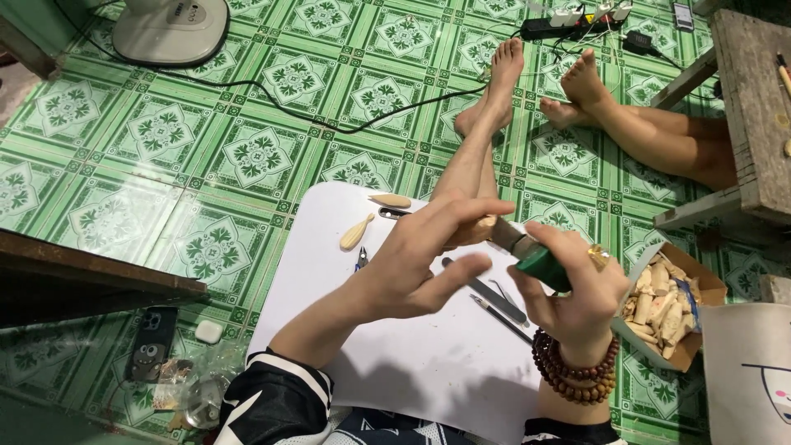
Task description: Carving and shaping a small wooden object using a utility knife and carving tools.
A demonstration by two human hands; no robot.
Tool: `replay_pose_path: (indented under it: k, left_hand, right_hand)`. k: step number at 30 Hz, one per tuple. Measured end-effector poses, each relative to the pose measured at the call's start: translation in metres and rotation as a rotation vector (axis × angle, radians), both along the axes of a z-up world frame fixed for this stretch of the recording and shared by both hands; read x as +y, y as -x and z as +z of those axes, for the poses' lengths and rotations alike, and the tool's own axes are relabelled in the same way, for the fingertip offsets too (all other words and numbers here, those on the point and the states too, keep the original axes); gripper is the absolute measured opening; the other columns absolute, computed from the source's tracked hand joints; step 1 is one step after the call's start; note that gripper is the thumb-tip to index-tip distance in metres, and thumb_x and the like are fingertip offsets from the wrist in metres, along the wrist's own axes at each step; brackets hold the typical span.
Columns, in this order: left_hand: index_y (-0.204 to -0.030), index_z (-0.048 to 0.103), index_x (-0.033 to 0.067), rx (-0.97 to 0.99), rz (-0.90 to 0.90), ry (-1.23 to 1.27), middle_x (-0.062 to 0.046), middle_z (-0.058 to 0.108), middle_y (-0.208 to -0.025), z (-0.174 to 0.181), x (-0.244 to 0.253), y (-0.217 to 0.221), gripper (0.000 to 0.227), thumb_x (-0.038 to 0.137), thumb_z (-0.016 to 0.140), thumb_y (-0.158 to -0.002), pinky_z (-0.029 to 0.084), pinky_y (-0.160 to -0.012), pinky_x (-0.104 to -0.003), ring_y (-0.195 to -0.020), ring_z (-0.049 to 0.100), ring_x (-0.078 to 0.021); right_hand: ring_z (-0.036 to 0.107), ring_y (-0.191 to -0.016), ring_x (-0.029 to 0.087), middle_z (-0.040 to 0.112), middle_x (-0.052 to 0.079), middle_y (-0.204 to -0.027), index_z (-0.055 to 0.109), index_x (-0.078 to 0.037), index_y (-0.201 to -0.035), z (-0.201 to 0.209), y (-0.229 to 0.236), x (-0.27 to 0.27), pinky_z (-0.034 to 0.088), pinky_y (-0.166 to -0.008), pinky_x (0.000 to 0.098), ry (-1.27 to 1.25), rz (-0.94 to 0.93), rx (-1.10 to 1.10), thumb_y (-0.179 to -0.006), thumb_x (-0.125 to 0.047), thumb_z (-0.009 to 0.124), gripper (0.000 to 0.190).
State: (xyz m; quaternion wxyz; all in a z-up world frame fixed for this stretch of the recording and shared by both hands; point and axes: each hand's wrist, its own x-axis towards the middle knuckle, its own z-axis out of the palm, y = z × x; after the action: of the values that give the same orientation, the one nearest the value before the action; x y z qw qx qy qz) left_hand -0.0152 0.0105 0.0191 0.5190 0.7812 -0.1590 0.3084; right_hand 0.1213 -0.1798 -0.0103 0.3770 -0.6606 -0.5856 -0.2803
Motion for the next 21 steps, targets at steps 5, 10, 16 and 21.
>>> replay_pose_path:
  k: [5,10,16,21]
  left_hand:
    - [-0.141,0.051,0.0041,-0.032,0.01,-0.017,-0.011,0.062,-0.111,0.002,-0.003,-0.002,0.046,0.028,0.065,-0.105,0.052,-0.075,-0.027,-0.087,0.06,-0.0175]
    - [-0.133,0.055,0.0035,-0.081,0.015,-0.078,-0.011,0.068,-0.122,0.0,-0.002,-0.002,0.033,0.019,0.065,-0.105,0.062,-0.083,-0.03,-0.093,0.072,-0.0193]
    - [-0.122,0.069,0.0106,-0.168,0.19,0.027,-0.001,0.066,-0.091,-0.005,-0.009,-0.013,0.028,0.014,0.076,-0.095,0.06,-0.063,-0.029,-0.069,0.068,-0.0168]
    - [-0.115,0.074,0.0096,-0.212,0.229,0.081,0.0,0.067,-0.085,-0.004,-0.013,-0.005,0.022,0.009,0.077,-0.093,0.061,-0.06,-0.026,-0.062,0.069,-0.0133]
  right_hand:
    - [0.061,-0.06,0.017,0.071,0.011,-0.087,0.065,0.002,-0.124,0.008,0.005,0.0,0.037,-0.053,0.0306,0.108,-0.031,-0.001,-0.1,-0.039,0.056,0.048]
    - [0.065,-0.066,0.019,0.073,0.009,-0.093,0.067,0.001,-0.122,0.006,0.004,-0.002,0.035,-0.058,0.032,0.116,-0.035,-0.017,-0.096,-0.039,0.065,0.048]
    - [0.06,-0.053,0.022,0.065,0.01,-0.073,0.077,0.0,-0.109,-0.004,-0.012,0.011,0.052,-0.051,0.032,-0.083,0.059,-0.053,-0.09,-0.026,0.074,0.032]
    - [0.055,-0.053,0.021,0.065,0.014,-0.074,0.073,0.006,-0.117,-0.021,-0.036,-0.008,0.049,-0.054,0.0319,-0.189,-0.09,0.014,-0.098,-0.027,0.07,0.038]
